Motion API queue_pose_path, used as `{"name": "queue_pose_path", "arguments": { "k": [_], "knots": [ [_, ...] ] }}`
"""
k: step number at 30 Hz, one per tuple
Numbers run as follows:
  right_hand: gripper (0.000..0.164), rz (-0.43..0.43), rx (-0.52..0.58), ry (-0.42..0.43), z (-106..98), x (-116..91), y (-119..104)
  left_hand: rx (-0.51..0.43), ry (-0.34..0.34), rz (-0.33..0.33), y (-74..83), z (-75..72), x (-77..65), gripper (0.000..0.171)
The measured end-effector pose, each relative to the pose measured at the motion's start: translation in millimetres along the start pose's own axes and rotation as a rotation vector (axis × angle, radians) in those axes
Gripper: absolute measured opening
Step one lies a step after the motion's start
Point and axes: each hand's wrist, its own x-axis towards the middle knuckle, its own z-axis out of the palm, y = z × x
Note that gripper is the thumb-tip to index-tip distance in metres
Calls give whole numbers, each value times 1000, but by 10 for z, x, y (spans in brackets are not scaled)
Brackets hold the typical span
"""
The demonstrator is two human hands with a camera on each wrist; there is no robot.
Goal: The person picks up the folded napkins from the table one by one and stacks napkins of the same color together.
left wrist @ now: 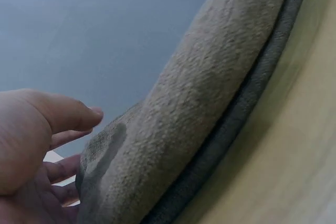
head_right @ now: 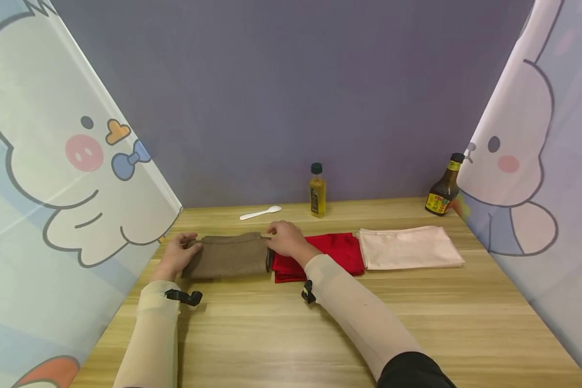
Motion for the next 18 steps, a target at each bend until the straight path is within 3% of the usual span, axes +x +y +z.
{"name": "queue_pose_path", "arguments": {
  "k": [5,11,18],
  "knots": [
    [36,-38,6,36,-52,-113,65,30,25,48,21,43,-46,46],
    [36,-49,0,67,-166,-271,173,151,31,96,56,49,-93,50],
    [37,-45,33,79,-389,-541,287,219,41,171,242,58,-225,52]
  ]
}}
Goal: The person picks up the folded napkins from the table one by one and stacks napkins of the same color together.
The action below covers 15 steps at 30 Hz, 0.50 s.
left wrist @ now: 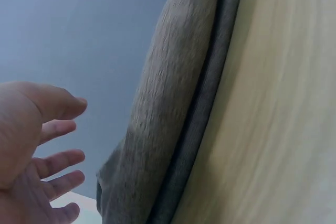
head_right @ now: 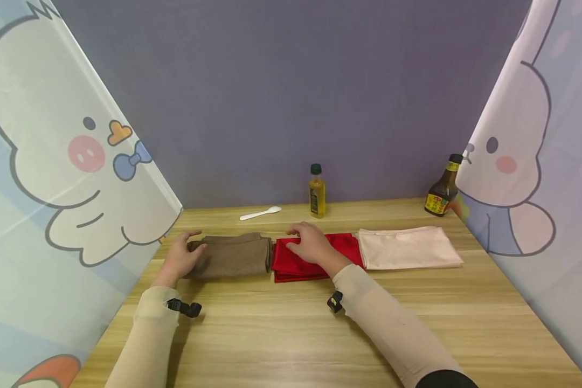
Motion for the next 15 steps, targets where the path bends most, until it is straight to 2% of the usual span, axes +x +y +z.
{"name": "queue_pose_path", "arguments": {
  "k": [5,15],
  "knots": [
    [37,-1,-4,26,-170,-207,97,-28,55,88,103,60,-79,48],
    [42,21,-71,97,-452,-619,343,-17,124,174,208,133,-246,54]
  ]
}}
